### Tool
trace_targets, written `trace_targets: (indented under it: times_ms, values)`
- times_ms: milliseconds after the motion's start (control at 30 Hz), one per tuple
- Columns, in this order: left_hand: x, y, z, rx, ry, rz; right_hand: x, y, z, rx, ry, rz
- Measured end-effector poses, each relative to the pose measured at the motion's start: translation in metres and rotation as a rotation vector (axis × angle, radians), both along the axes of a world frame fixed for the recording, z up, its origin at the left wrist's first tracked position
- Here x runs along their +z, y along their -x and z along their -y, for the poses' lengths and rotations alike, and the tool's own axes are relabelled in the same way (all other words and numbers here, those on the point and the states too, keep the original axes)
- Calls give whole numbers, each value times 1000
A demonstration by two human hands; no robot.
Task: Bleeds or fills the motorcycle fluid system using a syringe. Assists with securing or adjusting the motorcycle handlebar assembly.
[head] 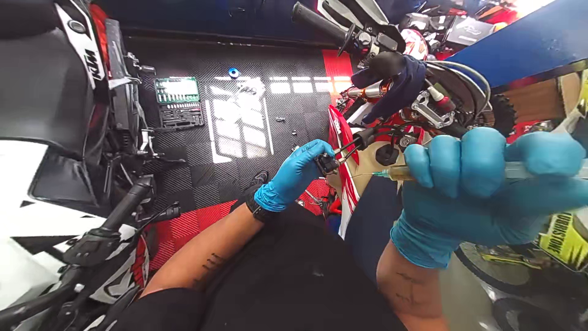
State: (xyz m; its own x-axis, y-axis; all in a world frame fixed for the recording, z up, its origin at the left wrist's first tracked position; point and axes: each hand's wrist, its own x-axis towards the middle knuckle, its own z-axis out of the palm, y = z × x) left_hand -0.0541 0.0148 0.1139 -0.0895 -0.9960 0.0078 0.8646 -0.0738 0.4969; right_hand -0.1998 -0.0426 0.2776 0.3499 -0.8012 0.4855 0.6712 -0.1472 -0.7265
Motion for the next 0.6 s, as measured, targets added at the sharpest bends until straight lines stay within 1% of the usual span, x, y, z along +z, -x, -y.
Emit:
trace_targets:
  times_ms: [67, 167, 300, 467, 600]
  values:
    - [-3, -1, 1, 13, 10, 8, -1, -1, -2, 53, -42, -52]
    - [-9, -1, 3, 31, 6, 31, -7, -6, -9, 98, -103, -33]
    - [-15, -2, 2, 43, 8, 15, -16, -12, -15, 136, -104, 13]
    - [-23, -2, 3, 17, 21, -55, -23, -19, -13, 236, -69, -27]
    - [-25, -3, 5, 15, 20, -61, -29, -22, -7, 325, -123, -36]
